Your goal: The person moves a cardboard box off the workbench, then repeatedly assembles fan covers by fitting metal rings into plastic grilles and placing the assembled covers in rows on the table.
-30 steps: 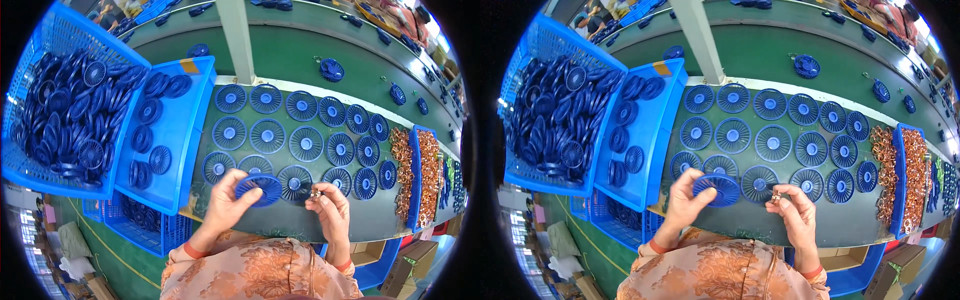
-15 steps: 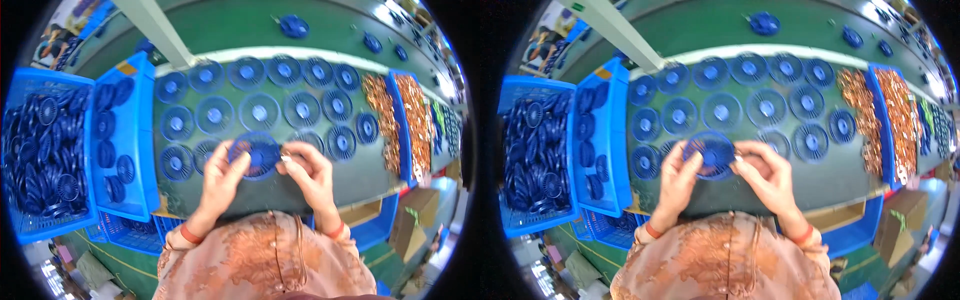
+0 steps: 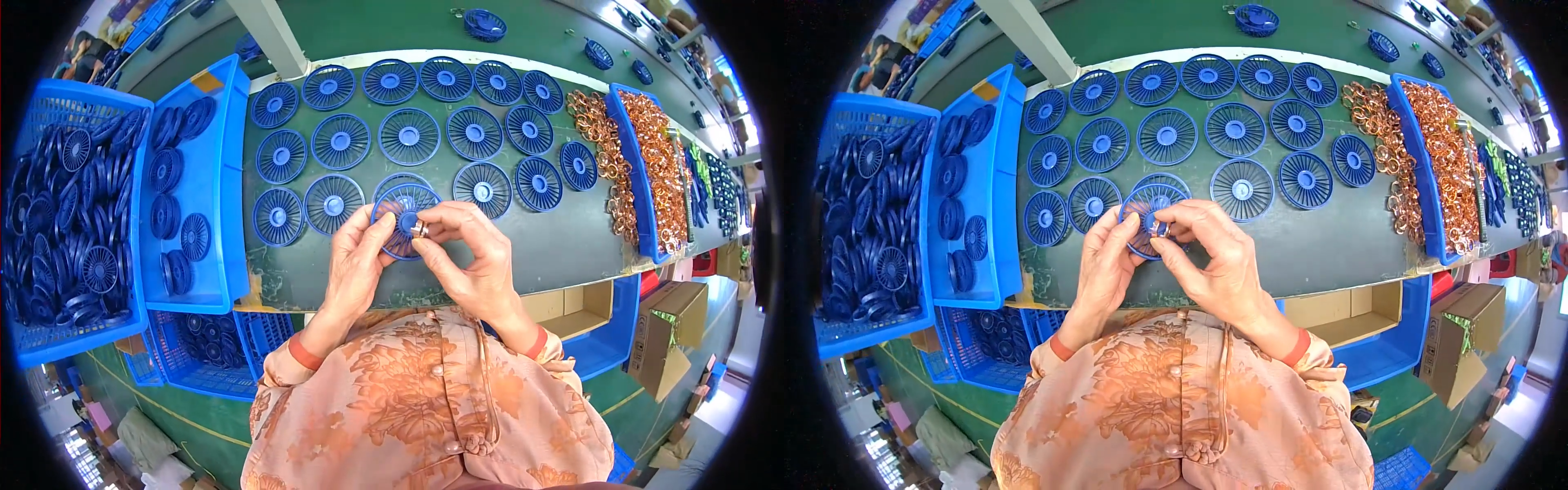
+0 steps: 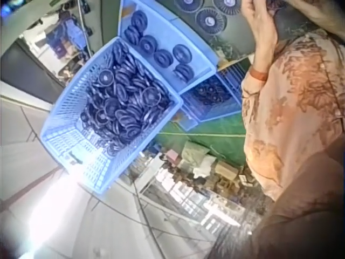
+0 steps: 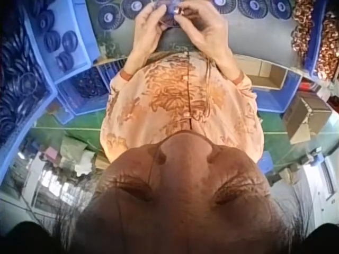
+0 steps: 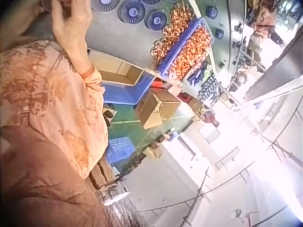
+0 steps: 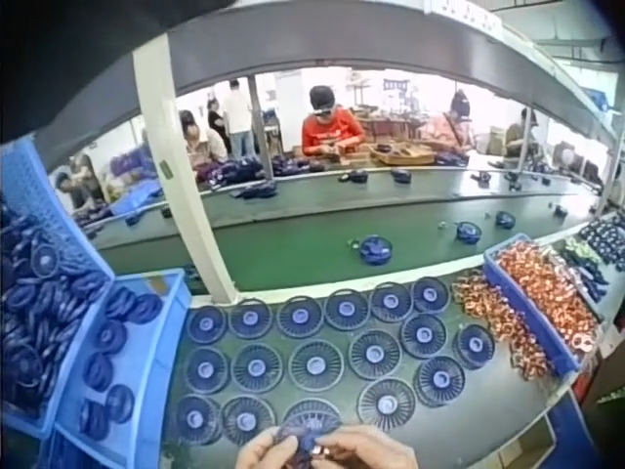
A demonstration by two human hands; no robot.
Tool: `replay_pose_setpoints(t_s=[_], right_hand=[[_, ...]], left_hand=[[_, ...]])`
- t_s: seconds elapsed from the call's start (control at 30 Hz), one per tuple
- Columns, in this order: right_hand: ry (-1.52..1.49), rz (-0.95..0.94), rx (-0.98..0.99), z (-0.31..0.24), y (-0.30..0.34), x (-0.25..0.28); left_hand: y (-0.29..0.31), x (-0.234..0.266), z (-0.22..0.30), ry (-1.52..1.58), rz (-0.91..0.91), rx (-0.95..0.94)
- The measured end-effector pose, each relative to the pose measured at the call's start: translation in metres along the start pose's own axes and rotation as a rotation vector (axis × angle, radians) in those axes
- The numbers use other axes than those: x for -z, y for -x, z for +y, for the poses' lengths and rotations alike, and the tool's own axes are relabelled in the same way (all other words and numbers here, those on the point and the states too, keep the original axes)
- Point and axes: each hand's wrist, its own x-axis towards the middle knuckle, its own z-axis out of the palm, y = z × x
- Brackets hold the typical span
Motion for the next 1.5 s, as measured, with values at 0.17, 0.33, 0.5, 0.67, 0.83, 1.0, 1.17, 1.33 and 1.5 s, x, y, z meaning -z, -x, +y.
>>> replay_pose_setpoints(t_s=[0.17, 0.33, 0.5, 0.67, 0.83, 1.0, 1.17, 1.33, 1.5], right_hand=[[0.149, 0.017, 0.131, 0.0, -0.008, -0.002], [0.338, -0.044, 0.225, -0.001, -0.011, -0.005], [0.345, -0.092, 0.283, 0.013, -0.005, -0.005], [0.2, -0.273, 0.443, 0.019, 0.003, 0.006], [0.2, -0.408, 0.395, 0.011, 0.009, 0.028], [0.078, -0.346, 0.3, 0.026, 0.009, 0.043], [0.018, -0.363, 0.233, 0.026, 0.016, 0.046], [-0.553, -0.186, -0.379, 0.036, 0.045, 0.029], [-0.871, -0.264, -0.807, 0.024, 0.054, 0.029]], left_hand=[[0.001, 0.0, 0.001, -0.077, 0.022, -0.015], [0.005, 0.002, 0.005, -0.218, -0.004, -0.074], [0.006, -0.004, 0.009, -0.385, 0.088, -0.032], [0.005, 0.011, 0.008, -0.512, -0.023, -0.026], [-0.001, 0.006, 0.01, -0.567, -0.222, 0.045], [0.0, -0.001, 0.009, -0.394, -0.338, 0.155], [0.0, -0.003, 0.003, -0.379, -0.342, 0.252], [0.006, -0.016, 0.005, -0.315, -0.395, 0.163], [0.009, -0.017, 0.001, -0.368, -0.461, 0.17]])
